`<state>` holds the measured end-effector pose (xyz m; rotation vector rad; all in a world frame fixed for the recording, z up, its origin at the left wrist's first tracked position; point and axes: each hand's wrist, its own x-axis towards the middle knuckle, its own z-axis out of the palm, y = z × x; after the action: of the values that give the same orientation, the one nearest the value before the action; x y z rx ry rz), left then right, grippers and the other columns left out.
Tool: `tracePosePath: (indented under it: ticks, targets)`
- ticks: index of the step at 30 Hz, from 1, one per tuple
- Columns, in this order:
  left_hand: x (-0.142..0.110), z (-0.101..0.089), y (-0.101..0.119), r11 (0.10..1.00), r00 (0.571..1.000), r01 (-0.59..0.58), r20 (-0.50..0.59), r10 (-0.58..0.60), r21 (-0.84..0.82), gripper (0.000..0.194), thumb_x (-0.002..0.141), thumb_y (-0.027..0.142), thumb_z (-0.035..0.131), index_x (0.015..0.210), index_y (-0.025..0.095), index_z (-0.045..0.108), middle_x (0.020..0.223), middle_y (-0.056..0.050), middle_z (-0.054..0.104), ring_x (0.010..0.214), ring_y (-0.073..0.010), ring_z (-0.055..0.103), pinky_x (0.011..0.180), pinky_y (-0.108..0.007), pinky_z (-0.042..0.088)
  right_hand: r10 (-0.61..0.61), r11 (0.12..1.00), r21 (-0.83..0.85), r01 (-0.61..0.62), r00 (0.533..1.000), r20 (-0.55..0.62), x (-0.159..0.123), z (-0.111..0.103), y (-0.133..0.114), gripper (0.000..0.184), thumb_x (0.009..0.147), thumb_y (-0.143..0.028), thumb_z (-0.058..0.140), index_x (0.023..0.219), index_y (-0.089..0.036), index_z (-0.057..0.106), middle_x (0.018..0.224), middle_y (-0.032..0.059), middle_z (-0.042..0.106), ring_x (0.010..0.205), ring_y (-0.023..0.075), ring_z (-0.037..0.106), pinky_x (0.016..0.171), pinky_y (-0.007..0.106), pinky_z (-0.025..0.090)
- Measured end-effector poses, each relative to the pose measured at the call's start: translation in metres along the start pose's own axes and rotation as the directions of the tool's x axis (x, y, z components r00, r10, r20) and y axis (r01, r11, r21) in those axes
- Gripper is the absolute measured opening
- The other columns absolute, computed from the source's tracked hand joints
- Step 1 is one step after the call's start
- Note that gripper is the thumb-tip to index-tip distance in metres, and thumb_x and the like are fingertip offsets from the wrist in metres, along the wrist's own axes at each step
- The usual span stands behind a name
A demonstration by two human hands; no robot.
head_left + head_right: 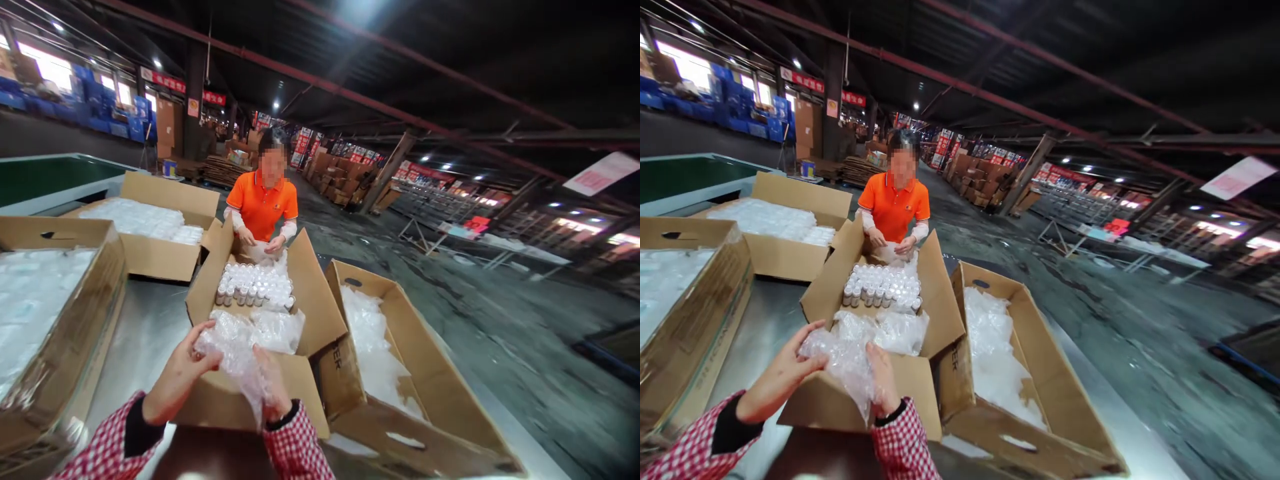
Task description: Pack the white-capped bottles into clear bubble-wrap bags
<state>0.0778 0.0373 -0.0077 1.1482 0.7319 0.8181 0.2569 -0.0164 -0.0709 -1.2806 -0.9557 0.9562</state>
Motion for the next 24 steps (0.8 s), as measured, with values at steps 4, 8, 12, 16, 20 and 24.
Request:
tracePosePath:
  ticks: [4,8,12,16,20,24]
  targets:
    - [-0.002,-0.009,-0.001,0.998,0.999,-0.040,-0.024,0.041,0.041,0.036,0.079,0.043,0.066,0.103,0.018,0.056,0.085,-0.001,0.062,0.079,-0.0166,0.058,0.069,-0.025,0.049,0.072,0.993,0.093,-0.071,0.997,-0.013,-0.012,0.004,0.004,0.050,0.077,-0.064,0.056,0.088,-0.017,0.067,0.080,0.0074,0.067,0.076,0.0201,0.060,0.072,0.033,0.049]
    - [-0.004,-0.013,0.006,0.988,0.998,-0.027,-0.051,0.035,0.151,0.032,0.079,0.046,0.064,0.091,0.017,0.056,0.078,0.001,0.060,0.073,-0.0148,0.056,0.063,-0.023,0.046,-0.162,0.983,-0.071,0.168,0.983,0.085,-0.031,0.006,-0.020,0.040,0.076,-0.051,0.066,0.102,-0.021,0.065,0.098,0.0068,0.066,0.094,0.0222,0.060,0.088,0.036,0.045]
    - [-0.005,-0.011,-0.001,0.985,0.999,-0.023,-0.042,0.031,0.173,0.037,0.077,0.044,0.066,0.099,0.017,0.052,0.082,0.000,0.059,0.075,-0.0148,0.056,0.067,-0.024,0.047,-0.272,0.858,-0.370,0.355,0.927,0.258,-0.044,0.026,-0.027,0.025,0.079,-0.032,0.066,0.101,-0.022,0.067,0.092,0.0054,0.068,0.087,0.0212,0.061,0.083,0.035,0.045]
    - [-0.008,-0.009,-0.019,0.983,1.000,-0.027,0.006,0.027,0.183,0.082,0.069,0.031,0.075,0.132,0.022,0.024,0.090,0.003,0.052,0.069,-0.0113,0.053,0.062,-0.022,0.044,-0.143,0.972,-0.164,0.167,0.978,0.153,-0.042,0.039,-0.011,0.018,0.085,-0.034,0.057,0.084,-0.019,0.068,0.074,0.0023,0.065,0.068,0.0159,0.058,0.066,0.027,0.045]
    - [-0.011,-0.013,-0.023,0.978,0.998,-0.007,0.062,-0.006,0.208,0.068,0.076,0.034,0.065,0.131,0.017,0.028,0.071,0.007,0.047,0.059,-0.0113,0.048,0.055,-0.022,0.038,-0.084,0.996,0.030,0.082,0.991,0.099,-0.037,0.031,-0.010,0.023,0.082,-0.042,0.061,0.081,-0.019,0.062,0.072,-0.0012,0.058,0.067,0.0129,0.050,0.065,0.025,0.041]
    - [-0.015,-0.032,-0.022,0.986,0.999,-0.019,-0.041,0.026,0.166,0.042,0.078,0.040,0.061,0.110,0.018,0.046,0.081,0.002,0.055,0.073,-0.0153,0.054,0.072,-0.027,0.045,-0.015,0.980,0.200,0.021,0.999,-0.029,-0.031,0.013,-0.023,0.027,0.078,-0.045,0.066,0.081,-0.020,0.058,0.074,-0.0030,0.055,0.068,0.0118,0.048,0.065,0.023,0.040]
